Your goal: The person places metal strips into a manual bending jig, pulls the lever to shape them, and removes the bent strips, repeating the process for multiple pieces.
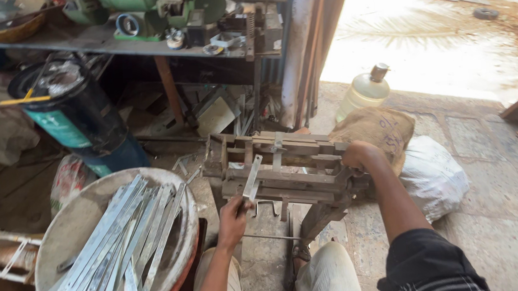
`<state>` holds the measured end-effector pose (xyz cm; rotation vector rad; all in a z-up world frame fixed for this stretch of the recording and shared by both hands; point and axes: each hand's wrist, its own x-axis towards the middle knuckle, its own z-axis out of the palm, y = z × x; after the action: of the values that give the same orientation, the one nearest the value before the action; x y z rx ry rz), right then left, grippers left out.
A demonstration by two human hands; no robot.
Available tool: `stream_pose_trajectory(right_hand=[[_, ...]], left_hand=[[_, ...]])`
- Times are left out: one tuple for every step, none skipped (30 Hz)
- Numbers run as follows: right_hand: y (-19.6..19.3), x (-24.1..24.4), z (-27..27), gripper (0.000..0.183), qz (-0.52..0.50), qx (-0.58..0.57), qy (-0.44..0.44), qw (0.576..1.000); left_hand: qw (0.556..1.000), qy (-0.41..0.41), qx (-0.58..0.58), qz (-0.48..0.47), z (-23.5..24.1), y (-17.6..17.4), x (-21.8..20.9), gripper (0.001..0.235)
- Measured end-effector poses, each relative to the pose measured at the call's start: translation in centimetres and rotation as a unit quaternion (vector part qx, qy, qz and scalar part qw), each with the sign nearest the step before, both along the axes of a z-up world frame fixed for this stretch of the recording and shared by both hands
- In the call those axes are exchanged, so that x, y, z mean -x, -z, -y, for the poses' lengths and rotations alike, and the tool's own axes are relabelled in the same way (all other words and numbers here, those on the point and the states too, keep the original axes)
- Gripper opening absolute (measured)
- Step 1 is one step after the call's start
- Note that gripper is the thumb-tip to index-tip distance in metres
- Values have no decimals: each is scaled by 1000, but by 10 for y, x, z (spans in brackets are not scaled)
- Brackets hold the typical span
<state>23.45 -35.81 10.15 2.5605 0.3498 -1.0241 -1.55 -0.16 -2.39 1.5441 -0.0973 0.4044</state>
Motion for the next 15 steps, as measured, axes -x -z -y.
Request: stream_pose_trajectory(right_hand=[[3, -4, 2, 26, 7, -5, 13, 1000], [6, -8, 5, 27, 14, -10, 26, 1000], [8, -9, 8, 28, 20, -15, 40, 999], [7, -11, 12, 30, 21, -25, 63, 997], [7, -11, 12, 32, 19, -37, 86, 995], [5, -10, 11, 34, 17, -49, 109, 993], [1, -8, 8, 30, 1, -27, 66, 997], [-4, -5, 5, 27, -15, -5, 23, 1000], [-9, 0, 2, 23, -30, 18, -17, 999], [-12, 6, -3, 28, 7, -14, 20, 1000], [-18, 12, -3, 33, 46, -45, 63, 996], [-23, 19, -4, 38, 85, -76, 106, 988], [-27, 25, -5, 37, 96, -86, 126, 984], [-31, 30, -7, 35, 107, -96, 146, 979], [-35, 34, -10, 34, 119, -107, 164, 973]], left_hand=[[998, 20, 57, 15, -3, -3, 9, 7], [993, 11, 102, -52, -10, -9, 20, 11], [982, 2, 146, -119, -19, -17, 35, 16], [964, -6, 190, -185, -27, -28, 49, 20], [954, 49, 209, -212, -37, -42, 58, 21], [939, 105, 227, -238, -48, -57, 60, 23], [920, 158, 246, -261, -59, -73, 59, 26], [914, 186, 235, -275, -67, -87, 56, 27], [905, 217, 224, -289, -72, -99, 51, 29], [896, 247, 213, -302, -76, -109, 48, 30], [890, 282, 215, -285, -77, -116, 41, 31], [883, 317, 218, -268, -78, -121, 33, 33], [874, 353, 219, -251, -76, -125, 26, 35], [869, 371, 218, -246, -73, -127, 20, 35], [864, 387, 216, -239, -72, -129, 14, 35]])
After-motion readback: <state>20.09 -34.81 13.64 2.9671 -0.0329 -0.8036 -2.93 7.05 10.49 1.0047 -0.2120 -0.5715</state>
